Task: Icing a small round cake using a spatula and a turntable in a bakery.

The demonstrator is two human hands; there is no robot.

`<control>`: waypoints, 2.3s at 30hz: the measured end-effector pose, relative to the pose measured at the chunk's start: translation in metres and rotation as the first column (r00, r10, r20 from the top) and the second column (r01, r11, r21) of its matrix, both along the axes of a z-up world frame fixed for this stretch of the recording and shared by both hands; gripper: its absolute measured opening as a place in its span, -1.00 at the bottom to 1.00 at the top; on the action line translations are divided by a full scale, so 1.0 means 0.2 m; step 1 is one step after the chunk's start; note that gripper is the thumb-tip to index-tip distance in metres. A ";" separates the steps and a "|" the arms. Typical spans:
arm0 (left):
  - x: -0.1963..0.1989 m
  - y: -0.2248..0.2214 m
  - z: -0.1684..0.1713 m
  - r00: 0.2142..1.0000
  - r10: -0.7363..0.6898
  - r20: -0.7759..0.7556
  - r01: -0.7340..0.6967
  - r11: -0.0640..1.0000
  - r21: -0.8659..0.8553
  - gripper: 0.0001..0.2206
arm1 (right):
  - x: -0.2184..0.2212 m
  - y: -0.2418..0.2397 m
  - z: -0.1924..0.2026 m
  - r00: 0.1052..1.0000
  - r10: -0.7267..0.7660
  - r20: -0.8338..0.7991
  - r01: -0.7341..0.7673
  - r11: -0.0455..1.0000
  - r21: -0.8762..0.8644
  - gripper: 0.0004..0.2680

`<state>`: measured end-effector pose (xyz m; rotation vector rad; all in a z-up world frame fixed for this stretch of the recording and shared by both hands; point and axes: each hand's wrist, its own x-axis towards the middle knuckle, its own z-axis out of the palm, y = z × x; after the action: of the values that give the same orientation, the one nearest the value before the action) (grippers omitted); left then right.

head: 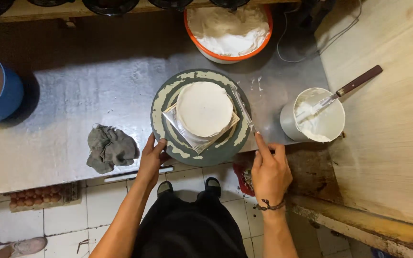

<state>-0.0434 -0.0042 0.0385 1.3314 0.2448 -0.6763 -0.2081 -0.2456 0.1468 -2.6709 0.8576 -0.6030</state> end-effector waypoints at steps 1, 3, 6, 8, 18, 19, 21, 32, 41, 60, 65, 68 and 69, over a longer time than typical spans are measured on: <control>-0.01 0.00 0.00 1.000 0.000 -0.002 0.000 1.000 0.002 -0.44 | 0.00 0.01 0.00 1.000 0.000 -0.002 0.000 1.000 0.002 -0.66; -0.02 0.00 0.01 1.000 0.009 -0.029 -0.009 1.000 -0.011 -0.44 | 0.02 0.03 0.01 1.000 0.008 0.005 -0.008 0.999 -0.033 -0.65; -0.02 -0.01 0.05 1.000 0.004 -0.018 -0.004 1.000 -0.001 -0.44 | 0.03 0.05 0.01 1.000 0.020 -0.024 -0.020 1.000 0.002 -0.65; -0.02 -0.01 0.04 1.000 0.005 -0.017 -0.005 1.000 -0.013 -0.44 | 0.04 0.08 0.01 0.999 0.034 -0.026 -0.034 0.999 0.007 -0.65; -0.02 0.00 0.00 1.000 0.001 -0.011 -0.001 1.000 -0.027 -0.44 | 0.06 0.15 0.02 0.997 0.080 -0.009 -0.079 0.994 0.070 -0.65; -0.01 0.00 0.01 1.000 0.002 -0.013 -0.002 1.000 -0.027 -0.44 | 0.05 0.13 0.03 0.997 0.081 -0.010 -0.080 0.994 0.070 -0.65; -0.01 0.00 0.04 0.998 -0.003 -0.063 0.006 0.999 0.040 -0.41 | 0.03 0.09 0.03 0.993 0.106 -0.057 -0.094 0.979 0.179 -0.66; -0.05 0.12 -0.22 0.997 0.020 -0.079 -0.025 0.998 -0.057 -0.43 | -0.69 -0.60 -0.49 0.845 -0.519 0.131 0.030 0.290 0.956 -0.66; -0.11 0.07 -0.12 0.996 -0.009 -0.085 0.004 0.998 -0.060 -0.46 | -0.37 -0.58 -0.60 0.872 -0.439 0.217 0.194 0.717 0.670 -0.58; -0.08 0.12 -0.45 0.999 -0.052 -0.015 0.051 0.998 -0.032 -0.65 | -0.86 -0.14 -0.21 0.784 -0.458 -0.419 0.501 0.865 -0.008 -0.48; 0.14 0.13 -0.26 0.993 0.074 0.096 -0.080 0.995 0.060 -0.54 | -0.75 -0.07 -0.12 0.920 -0.315 -0.231 0.341 0.937 0.079 -0.50; 0.15 0.10 -0.15 0.993 0.061 0.100 -0.063 0.998 0.025 -0.51 | -0.52 0.02 -0.03 0.937 -0.270 -0.221 0.292 0.954 0.074 -0.57; 0.14 0.07 -0.12 0.997 0.012 0.071 -0.015 0.999 0.038 -0.49 | -0.45 0.06 0.00 0.928 -0.282 -0.246 0.308 0.948 0.076 -0.58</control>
<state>-0.0161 0.0106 0.0153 1.3863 0.2108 -0.6147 -0.2976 -0.2338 0.1476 -2.5606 1.3347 -0.2928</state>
